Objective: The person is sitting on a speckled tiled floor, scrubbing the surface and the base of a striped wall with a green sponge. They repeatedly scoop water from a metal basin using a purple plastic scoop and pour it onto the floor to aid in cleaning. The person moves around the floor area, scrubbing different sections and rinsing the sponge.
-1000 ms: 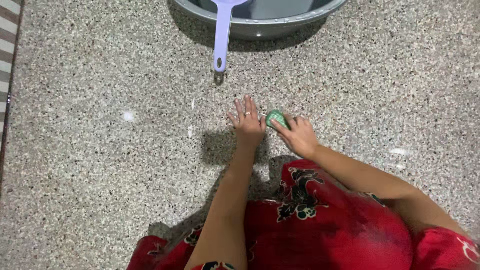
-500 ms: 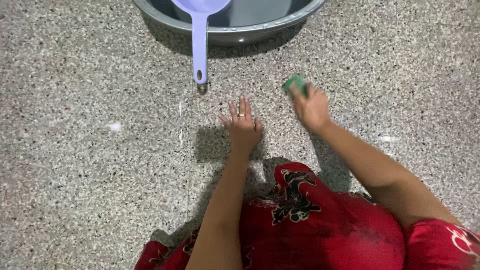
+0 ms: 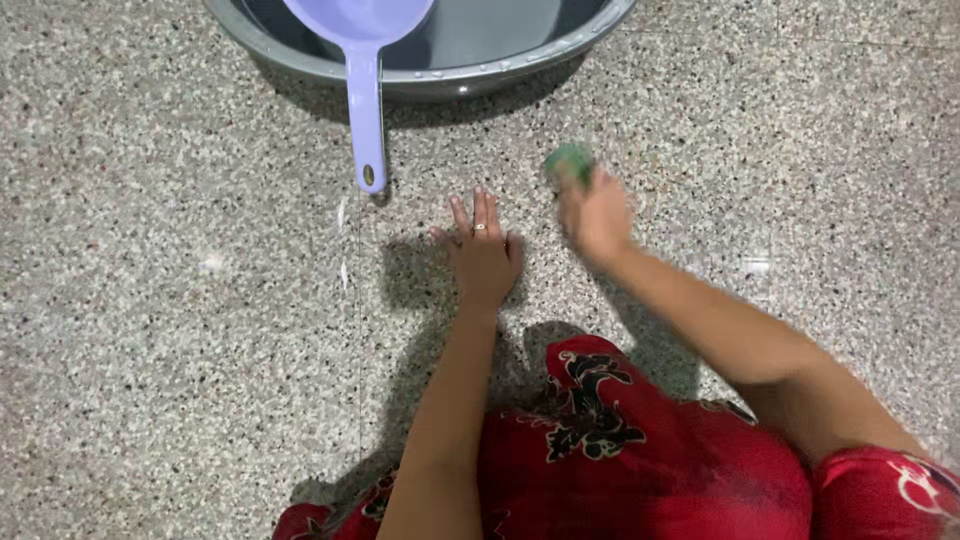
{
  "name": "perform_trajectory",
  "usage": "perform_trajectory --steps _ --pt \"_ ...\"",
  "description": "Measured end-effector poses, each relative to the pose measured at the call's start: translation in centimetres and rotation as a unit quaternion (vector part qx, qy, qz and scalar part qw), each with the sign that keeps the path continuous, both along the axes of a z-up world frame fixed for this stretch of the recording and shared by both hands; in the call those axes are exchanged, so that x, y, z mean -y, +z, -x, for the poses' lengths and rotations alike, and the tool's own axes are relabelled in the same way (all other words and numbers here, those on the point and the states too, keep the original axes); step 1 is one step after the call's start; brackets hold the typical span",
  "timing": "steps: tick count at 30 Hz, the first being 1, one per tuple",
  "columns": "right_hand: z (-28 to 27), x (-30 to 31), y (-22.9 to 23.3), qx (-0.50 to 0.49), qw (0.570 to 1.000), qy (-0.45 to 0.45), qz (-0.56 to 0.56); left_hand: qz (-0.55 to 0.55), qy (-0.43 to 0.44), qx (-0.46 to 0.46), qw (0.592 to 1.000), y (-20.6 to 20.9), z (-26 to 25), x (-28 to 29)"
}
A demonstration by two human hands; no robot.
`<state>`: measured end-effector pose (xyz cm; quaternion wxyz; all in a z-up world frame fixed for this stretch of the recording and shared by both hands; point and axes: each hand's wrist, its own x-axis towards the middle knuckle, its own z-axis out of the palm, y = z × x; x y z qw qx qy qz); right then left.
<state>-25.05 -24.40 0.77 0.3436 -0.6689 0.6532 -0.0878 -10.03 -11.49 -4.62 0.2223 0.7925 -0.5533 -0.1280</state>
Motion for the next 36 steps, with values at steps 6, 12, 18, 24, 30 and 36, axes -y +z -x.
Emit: perform_trajectory --steps 6,12,18,24,30,36 --pt "3.2 4.3 0.6 -0.142 0.857 0.305 0.391 0.011 -0.002 0.031 0.999 -1.1 -0.2 0.7" --pt "-1.4 1.5 0.5 -0.094 0.936 0.256 0.221 -0.077 0.001 0.061 0.995 0.3 0.2 1.5" --pt "-0.6 7.0 0.1 -0.119 0.868 0.297 0.379 -0.241 -0.032 0.047 0.969 3.0 -0.4 2.7" --pt "-4.4 2.4 0.3 -0.066 0.960 0.240 0.125 -0.260 -0.025 0.041 0.964 3.3 -0.5 3.2" --pt "-0.2 10.2 0.3 -0.129 0.843 0.220 0.473 -0.150 0.017 0.038 0.988 1.2 -0.1 2.3" --pt "2.1 -0.4 -0.8 -0.028 0.925 0.287 0.247 -0.064 0.015 0.057 0.996 -0.7 0.0 1.8"
